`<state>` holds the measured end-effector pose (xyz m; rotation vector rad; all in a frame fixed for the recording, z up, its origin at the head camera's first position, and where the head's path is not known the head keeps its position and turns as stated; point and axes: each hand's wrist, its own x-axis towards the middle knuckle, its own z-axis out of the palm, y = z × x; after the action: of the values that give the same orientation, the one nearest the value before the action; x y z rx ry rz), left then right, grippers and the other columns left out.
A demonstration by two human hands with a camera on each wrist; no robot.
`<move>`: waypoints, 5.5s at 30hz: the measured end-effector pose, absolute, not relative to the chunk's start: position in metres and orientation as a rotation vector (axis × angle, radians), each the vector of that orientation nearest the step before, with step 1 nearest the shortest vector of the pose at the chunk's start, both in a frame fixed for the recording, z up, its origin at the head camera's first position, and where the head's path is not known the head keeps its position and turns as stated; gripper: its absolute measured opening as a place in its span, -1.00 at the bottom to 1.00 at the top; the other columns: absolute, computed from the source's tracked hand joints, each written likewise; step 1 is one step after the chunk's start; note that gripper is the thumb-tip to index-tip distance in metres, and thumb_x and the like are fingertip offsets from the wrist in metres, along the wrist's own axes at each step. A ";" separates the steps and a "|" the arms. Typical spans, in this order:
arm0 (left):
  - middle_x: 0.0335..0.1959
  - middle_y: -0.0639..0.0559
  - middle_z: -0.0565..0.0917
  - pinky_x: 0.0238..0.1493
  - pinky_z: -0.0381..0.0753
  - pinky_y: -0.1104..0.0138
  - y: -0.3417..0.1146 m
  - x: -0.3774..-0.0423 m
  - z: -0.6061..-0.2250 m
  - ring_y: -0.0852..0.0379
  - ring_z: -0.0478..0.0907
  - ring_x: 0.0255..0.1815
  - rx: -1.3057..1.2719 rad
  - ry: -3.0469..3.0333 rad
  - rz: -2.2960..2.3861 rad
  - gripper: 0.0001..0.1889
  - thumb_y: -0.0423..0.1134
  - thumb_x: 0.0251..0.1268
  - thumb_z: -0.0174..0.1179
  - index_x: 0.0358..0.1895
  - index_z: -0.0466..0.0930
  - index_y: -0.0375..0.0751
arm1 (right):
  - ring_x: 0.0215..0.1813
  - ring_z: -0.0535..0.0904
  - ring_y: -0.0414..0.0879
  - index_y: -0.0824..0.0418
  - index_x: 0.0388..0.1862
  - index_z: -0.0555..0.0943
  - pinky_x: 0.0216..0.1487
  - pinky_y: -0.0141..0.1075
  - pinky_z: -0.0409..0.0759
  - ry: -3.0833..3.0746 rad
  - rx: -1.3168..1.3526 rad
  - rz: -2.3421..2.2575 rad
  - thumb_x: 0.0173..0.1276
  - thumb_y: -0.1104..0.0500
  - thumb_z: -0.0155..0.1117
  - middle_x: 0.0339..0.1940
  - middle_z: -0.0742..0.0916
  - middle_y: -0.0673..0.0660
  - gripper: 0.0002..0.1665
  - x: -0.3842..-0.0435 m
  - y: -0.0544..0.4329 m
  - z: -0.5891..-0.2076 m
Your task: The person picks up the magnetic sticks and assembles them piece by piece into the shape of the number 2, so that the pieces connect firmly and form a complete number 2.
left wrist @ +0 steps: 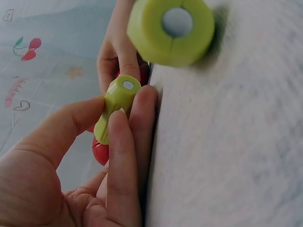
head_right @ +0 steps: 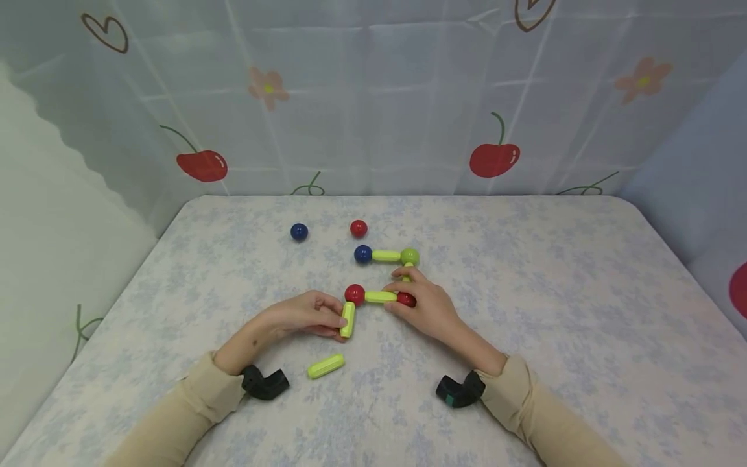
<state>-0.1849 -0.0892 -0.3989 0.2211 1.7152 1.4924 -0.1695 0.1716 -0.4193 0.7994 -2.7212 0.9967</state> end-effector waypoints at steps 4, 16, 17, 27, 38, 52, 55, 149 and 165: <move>-0.38 -0.15 0.68 -0.31 0.60 0.42 -0.086 -0.186 -0.400 0.03 0.67 -0.30 0.211 1.713 1.511 -0.89 -0.39 0.25 0.20 -0.23 0.56 -0.39 | 0.05 0.51 0.09 0.15 -0.04 0.67 -0.12 -0.05 0.51 -2.746 0.794 0.991 0.22 0.09 0.37 0.12 0.51 0.14 -0.67 -0.174 0.172 -0.416; -0.41 -0.15 0.67 -0.36 0.60 0.42 -0.085 -0.186 -0.398 0.09 0.66 -0.39 0.197 1.769 1.524 -0.75 -0.34 0.28 0.19 -0.07 0.48 -0.44 | 0.09 0.48 0.11 0.15 -0.05 0.66 -0.03 0.01 0.48 -2.763 0.815 1.008 0.23 0.09 0.36 0.11 0.52 0.16 -0.68 -0.179 0.170 -0.410; -0.41 -0.15 0.67 -0.35 0.60 0.39 -0.085 -0.186 -0.397 0.08 0.66 -0.40 0.216 1.806 1.521 -0.68 -0.31 0.28 0.20 0.00 0.43 -0.44 | 0.09 0.48 0.12 0.15 -0.05 0.66 -0.03 0.01 0.48 -2.763 0.814 1.004 0.23 0.08 0.36 0.11 0.53 0.16 -0.68 -0.179 0.170 -0.410; -0.42 0.00 0.56 -0.43 0.44 0.37 -0.077 -0.199 -0.392 0.16 0.47 -0.44 0.439 2.372 1.281 -0.53 -0.14 0.17 0.32 0.15 0.50 -0.17 | 0.13 0.45 0.14 0.13 -0.04 0.66 0.00 0.04 0.46 -2.788 0.827 1.018 0.24 0.07 0.35 0.13 0.52 0.17 -0.67 -0.182 0.169 -0.410; -0.40 -0.06 0.56 -0.34 0.59 0.34 -0.075 -0.202 -0.398 0.12 0.56 -0.42 0.352 2.247 1.430 -0.59 -0.24 0.17 0.32 0.09 0.54 -0.24 | -0.28 0.50 -0.01 0.29 0.01 0.62 -0.33 -0.19 0.49 -2.781 0.725 1.129 0.33 0.23 0.24 0.00 0.63 0.19 -0.71 -0.222 0.190 -0.372; -0.40 -0.06 0.60 -0.33 0.59 0.33 -0.076 -0.204 -0.399 0.12 0.59 -0.42 0.346 2.208 1.445 -0.58 -0.24 0.16 0.33 0.09 0.54 -0.26 | 0.11 0.44 0.12 0.30 0.15 0.54 0.09 -0.04 0.41 -3.132 0.526 1.172 0.32 0.10 0.26 0.05 0.60 0.27 -0.52 -0.324 0.123 -0.355; -0.43 -0.06 0.60 -0.34 0.60 0.32 -0.075 -0.204 -0.399 0.13 0.58 -0.44 0.347 2.216 1.446 -0.59 -0.24 0.16 0.33 0.08 0.55 -0.25 | 0.10 0.45 0.11 0.31 0.15 0.54 0.11 -0.06 0.40 -3.197 0.498 1.088 0.29 0.09 0.29 0.05 0.60 0.27 -0.50 -0.327 0.112 -0.361; -0.42 -0.15 0.67 -0.29 0.62 0.28 -0.069 -0.202 -0.407 0.05 0.65 -0.46 0.241 2.022 1.674 -0.63 -0.30 0.20 0.29 0.04 0.50 -0.39 | -0.45 0.41 -0.20 0.21 -0.10 0.67 -0.45 -0.36 0.42 -2.898 0.704 1.419 0.17 0.11 0.41 -0.46 0.57 -0.13 -0.67 -0.112 0.135 -0.410; -0.47 -0.16 0.67 -0.35 0.61 0.31 -0.071 -0.199 -0.405 0.05 0.65 -0.49 0.263 2.040 1.590 -0.46 -0.25 0.17 0.32 0.19 0.38 -0.36 | -0.48 0.39 -0.24 0.21 -0.04 0.62 -0.48 -0.37 0.41 -2.817 0.697 1.381 0.16 0.09 0.42 -0.41 0.57 -0.10 -0.60 -0.111 0.133 -0.411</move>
<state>-0.1992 -0.0709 -0.4049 0.2628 2.0398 1.5897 -0.1109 0.1329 -0.4108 0.6968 -2.8172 1.3805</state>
